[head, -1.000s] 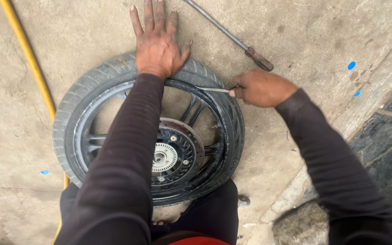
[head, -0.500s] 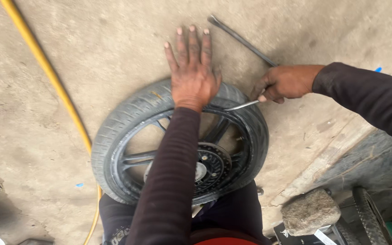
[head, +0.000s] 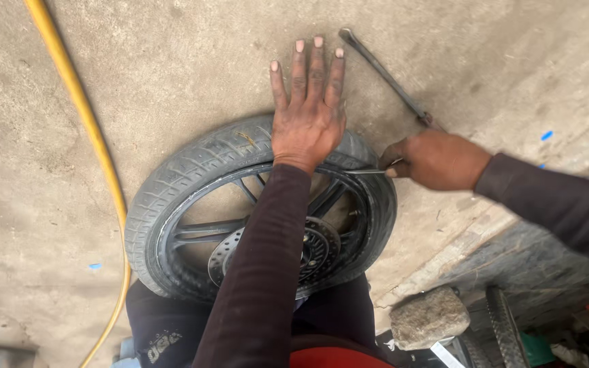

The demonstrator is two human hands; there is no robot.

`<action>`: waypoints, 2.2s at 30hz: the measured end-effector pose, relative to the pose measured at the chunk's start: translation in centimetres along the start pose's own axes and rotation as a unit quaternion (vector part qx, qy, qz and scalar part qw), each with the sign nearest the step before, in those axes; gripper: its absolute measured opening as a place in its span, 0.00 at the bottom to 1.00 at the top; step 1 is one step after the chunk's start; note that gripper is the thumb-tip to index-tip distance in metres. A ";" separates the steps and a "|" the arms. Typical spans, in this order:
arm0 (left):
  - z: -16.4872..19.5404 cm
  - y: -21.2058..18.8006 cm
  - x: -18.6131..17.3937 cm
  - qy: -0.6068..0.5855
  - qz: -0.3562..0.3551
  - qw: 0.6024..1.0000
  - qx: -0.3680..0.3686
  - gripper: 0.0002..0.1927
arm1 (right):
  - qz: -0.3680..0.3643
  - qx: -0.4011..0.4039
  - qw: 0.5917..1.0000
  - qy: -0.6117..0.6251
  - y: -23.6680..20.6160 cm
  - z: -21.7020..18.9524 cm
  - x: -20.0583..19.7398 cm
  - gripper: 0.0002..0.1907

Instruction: The person sits on the ground with a scooter wheel and uses tire levers to pry the tire bead off the rim. They pull the inner tube out from inside the tire, then work the tire back onto the rim and press the wheel together by hand.

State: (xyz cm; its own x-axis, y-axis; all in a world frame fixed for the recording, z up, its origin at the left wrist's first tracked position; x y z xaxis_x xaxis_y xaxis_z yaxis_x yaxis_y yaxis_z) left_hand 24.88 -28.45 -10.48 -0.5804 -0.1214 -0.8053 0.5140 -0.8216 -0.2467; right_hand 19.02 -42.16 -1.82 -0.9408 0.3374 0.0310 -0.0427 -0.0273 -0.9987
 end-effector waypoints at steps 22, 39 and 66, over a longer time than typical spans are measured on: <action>-0.1 0.9 -0.7 -0.029 0.051 0.998 0.014 0.39 | 0.031 0.094 0.993 -0.062 -1.0 0.2 0.2 0.15; -0.2 1.6 -0.1 -0.055 0.075 0.996 0.010 0.48 | -0.254 0.199 0.893 0.313 1.2 1.8 3.1 0.18; -0.6 1.4 -2.2 -0.022 -0.068 0.997 -0.017 0.49 | 0.227 0.051 0.667 0.708 -0.8 -3.4 20.8 0.17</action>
State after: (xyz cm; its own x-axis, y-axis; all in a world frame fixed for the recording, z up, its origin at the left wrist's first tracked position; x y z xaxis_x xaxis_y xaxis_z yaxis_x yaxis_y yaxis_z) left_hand 27.26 -28.94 -9.40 -0.6732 -0.0350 -0.7387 0.4487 -0.8133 -0.3704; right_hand 0.63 -31.96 -0.52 0.3925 0.8210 -0.4145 0.0488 -0.4687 -0.8820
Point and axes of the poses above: each hand's wrist, its own y-axis towards the middle knuckle, its own x-axis out of the palm, z = x × y, the point moved 6 cm from there along y, towards the middle knuckle, and after that the axes turned 14 degrees about x, right-handed, at the moved point
